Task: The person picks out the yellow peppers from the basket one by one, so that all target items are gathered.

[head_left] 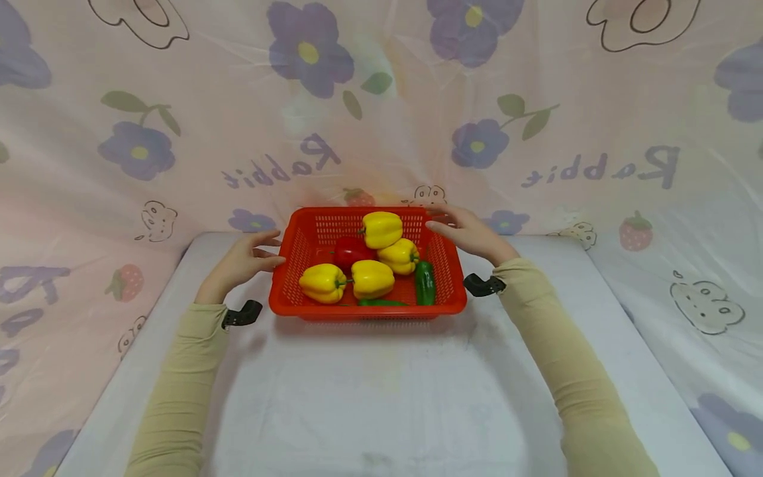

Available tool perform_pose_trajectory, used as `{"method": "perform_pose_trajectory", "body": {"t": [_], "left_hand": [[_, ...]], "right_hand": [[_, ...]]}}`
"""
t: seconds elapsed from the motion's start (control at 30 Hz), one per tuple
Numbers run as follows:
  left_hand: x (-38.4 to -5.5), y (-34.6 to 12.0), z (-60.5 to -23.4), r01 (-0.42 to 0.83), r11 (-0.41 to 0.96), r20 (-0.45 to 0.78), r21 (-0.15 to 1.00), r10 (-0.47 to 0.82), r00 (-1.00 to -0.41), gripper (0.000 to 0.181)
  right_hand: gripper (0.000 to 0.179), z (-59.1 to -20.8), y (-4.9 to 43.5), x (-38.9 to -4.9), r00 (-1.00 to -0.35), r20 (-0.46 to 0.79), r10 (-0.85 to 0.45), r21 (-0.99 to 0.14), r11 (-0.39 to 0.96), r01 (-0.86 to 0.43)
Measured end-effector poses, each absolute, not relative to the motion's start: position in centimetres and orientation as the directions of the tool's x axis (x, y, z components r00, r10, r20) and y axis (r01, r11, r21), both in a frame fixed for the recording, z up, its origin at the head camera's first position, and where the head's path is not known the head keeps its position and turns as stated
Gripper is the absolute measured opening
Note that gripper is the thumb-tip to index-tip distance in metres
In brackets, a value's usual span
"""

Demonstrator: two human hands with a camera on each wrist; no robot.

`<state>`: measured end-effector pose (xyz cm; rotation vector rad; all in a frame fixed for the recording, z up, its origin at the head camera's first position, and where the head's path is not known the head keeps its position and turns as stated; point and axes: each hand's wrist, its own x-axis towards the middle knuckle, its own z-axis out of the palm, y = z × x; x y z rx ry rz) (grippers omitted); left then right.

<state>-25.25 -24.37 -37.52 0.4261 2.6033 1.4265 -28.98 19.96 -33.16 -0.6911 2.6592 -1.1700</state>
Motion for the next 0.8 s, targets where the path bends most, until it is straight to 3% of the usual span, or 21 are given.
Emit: {"method": "perform_pose_trajectory", "body": {"t": [0.33, 0.63, 0.8], "left_hand": [[-25.4, -24.3, -37.7, 0.084, 0.483, -0.076, 0.872, 0.303, -0.95, 0.065], [-25.5, -24.5, -38.0, 0.059, 0.46, -0.097, 0.886, 0.308, -0.946, 0.058], [-25.6, -24.6, -38.0, 0.049, 0.465, -0.107, 0.884, 0.303, -0.947, 0.059]], "right_hand": [[0.047, -33.7, 18.4, -30.3, -0.883, 0.069, -0.464, -0.744, 0.566, -0.355], [0.051, -35.6, 16.8, -32.8, -0.85, 0.143, -0.508, -0.787, 0.463, -0.409], [0.054, -36.2, 16.0, -33.3, -0.851, 0.125, -0.511, -0.805, 0.449, -0.388]]}}
